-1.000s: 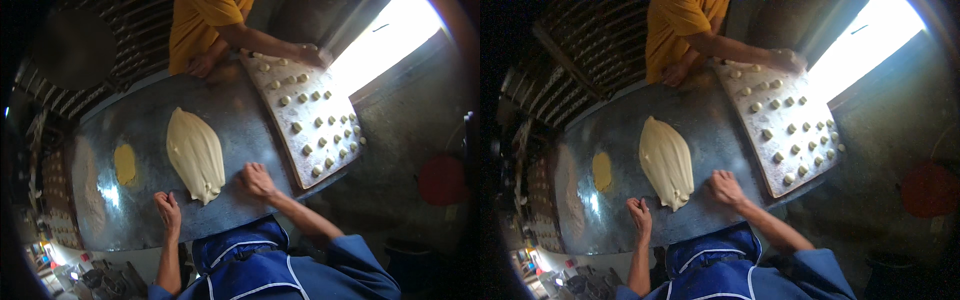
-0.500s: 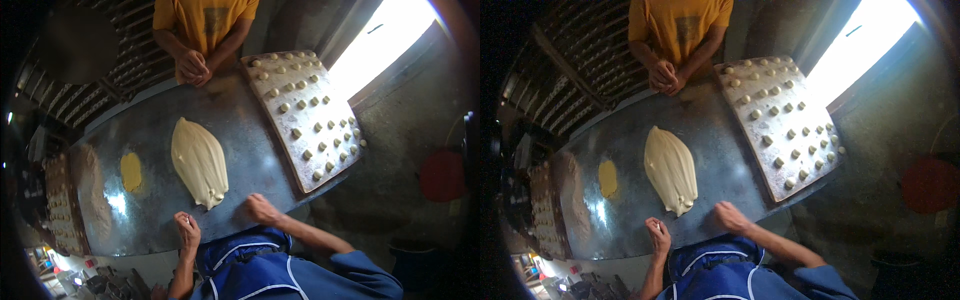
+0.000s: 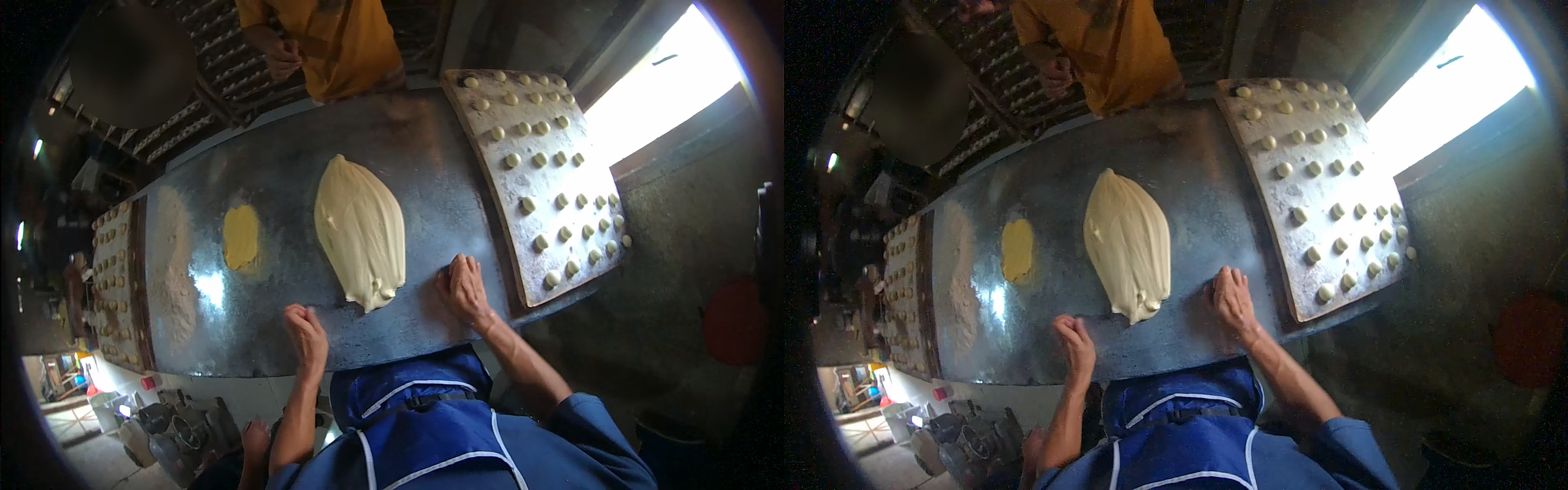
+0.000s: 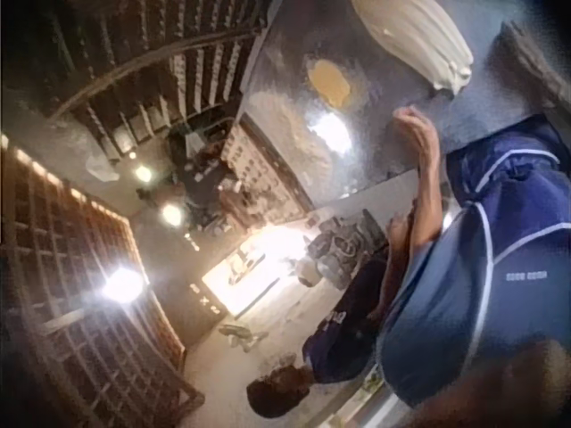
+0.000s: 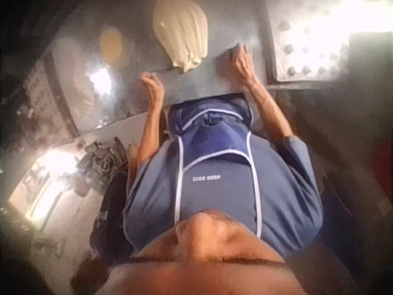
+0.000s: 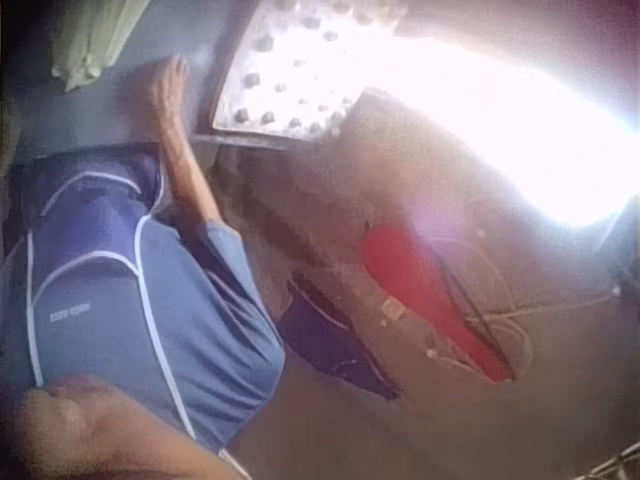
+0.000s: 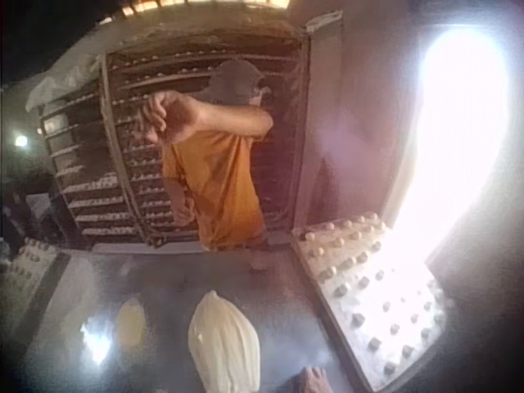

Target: The person repeatedly pinches small pieces of dough from a large sheet on a metal table, rolls them into balls, and places them on a wooden board. Another person assists by arranging the dough balls on the board.

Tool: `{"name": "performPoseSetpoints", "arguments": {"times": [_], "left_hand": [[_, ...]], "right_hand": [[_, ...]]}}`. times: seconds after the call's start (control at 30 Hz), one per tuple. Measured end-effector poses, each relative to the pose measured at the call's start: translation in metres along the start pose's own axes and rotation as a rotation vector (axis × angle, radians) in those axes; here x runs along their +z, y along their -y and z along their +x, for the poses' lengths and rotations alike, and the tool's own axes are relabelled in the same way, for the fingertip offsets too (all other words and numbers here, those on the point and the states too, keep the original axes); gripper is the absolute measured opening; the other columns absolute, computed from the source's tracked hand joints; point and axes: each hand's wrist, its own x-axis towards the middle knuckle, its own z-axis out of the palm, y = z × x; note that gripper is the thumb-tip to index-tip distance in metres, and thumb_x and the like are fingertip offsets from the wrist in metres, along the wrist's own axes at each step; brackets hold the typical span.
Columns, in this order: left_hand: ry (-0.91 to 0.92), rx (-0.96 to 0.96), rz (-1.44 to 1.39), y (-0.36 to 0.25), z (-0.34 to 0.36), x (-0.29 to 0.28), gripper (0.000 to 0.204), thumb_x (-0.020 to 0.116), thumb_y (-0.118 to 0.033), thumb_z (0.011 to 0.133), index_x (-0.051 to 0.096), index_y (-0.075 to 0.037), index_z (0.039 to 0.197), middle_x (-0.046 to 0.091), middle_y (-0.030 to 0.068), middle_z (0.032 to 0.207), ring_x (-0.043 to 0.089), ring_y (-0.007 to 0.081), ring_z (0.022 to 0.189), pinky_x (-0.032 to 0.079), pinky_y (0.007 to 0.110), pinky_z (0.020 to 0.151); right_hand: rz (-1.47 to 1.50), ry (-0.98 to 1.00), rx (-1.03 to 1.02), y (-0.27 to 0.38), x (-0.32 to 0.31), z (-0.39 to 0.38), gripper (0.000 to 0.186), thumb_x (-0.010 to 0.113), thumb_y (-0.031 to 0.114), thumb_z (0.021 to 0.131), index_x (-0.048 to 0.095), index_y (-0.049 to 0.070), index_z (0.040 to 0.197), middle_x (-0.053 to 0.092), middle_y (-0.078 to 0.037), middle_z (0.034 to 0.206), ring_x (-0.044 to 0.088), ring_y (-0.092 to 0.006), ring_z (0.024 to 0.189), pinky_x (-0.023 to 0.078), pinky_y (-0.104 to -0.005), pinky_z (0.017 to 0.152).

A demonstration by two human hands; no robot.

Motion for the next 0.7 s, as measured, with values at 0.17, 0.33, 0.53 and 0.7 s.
{"name": "performPoseSetpoints", "arguments": {"times": [0.17, 0.33, 0.53, 0.7], "left_hand": [[0.218, 0.106, -0.025, -0.001, -0.003, -0.060, 0.064, 0.080, -0.009, 0.080, 0.049, -0.003, 0.136, 0.058, 0.0192, 0.125, 0.057, 0.0388, 0.118, 0.048, 0.045, 0.099], [0.433, 0.192, 0.023, -0.008, 0.019, -0.070, 0.041, 0.077, -0.006, 0.077, 0.067, -0.005, 0.116, 0.063, 0.0141, 0.114, 0.061, 0.0374, 0.107, 0.052, 0.047, 0.092], [0.693, 0.502, -0.257, -0.138, 0.068, -0.035, 0.022, 0.078, -0.001, 0.071, 0.077, -0.011, 0.091, 0.063, 0.0093, 0.105, 0.065, 0.0272, 0.094, 0.057, 0.040, 0.083], [0.533, 0.844, -0.477, -0.341, 0.195, 0.087, 0.056, 0.079, 0.005, 0.068, 0.069, -0.011, 0.120, 0.062, 0.0107, 0.106, 0.065, 0.0291, 0.100, 0.056, 0.039, 0.086]], "right_hand": [[0.086, 0.083, -0.027, -0.018, 0.003, -0.064, 0.018, 0.066, 0.003, 0.084, 0.048, 0.001, 0.089, 0.047, -0.019, 0.087, 0.050, -0.0400, 0.085, 0.040, -0.0507, 0.074], [-0.029, 0.001, 0.104, 0.019, -0.029, -0.036, 0.021, 0.070, 0.003, 0.079, 0.056, 0.004, 0.094, 0.053, -0.016, 0.093, 0.054, -0.0371, 0.087, 0.045, -0.0469, 0.074], [0.142, 0.269, -0.019, 0.005, -0.045, -0.075, 0.029, 0.060, 0.006, 0.082, 0.062, 0.001, 0.111, 0.055, -0.017, 0.103, 0.058, -0.0360, 0.100, 0.051, -0.0447, 0.084], [0.566, 0.148, 0.124, -0.049, -0.135, -0.028, 0.020, 0.069, 0.003, 0.083, 0.063, 0.001, 0.102, 0.058, -0.020, 0.114, 0.060, -0.0388, 0.109, 0.052, -0.0445, 0.092]]}}
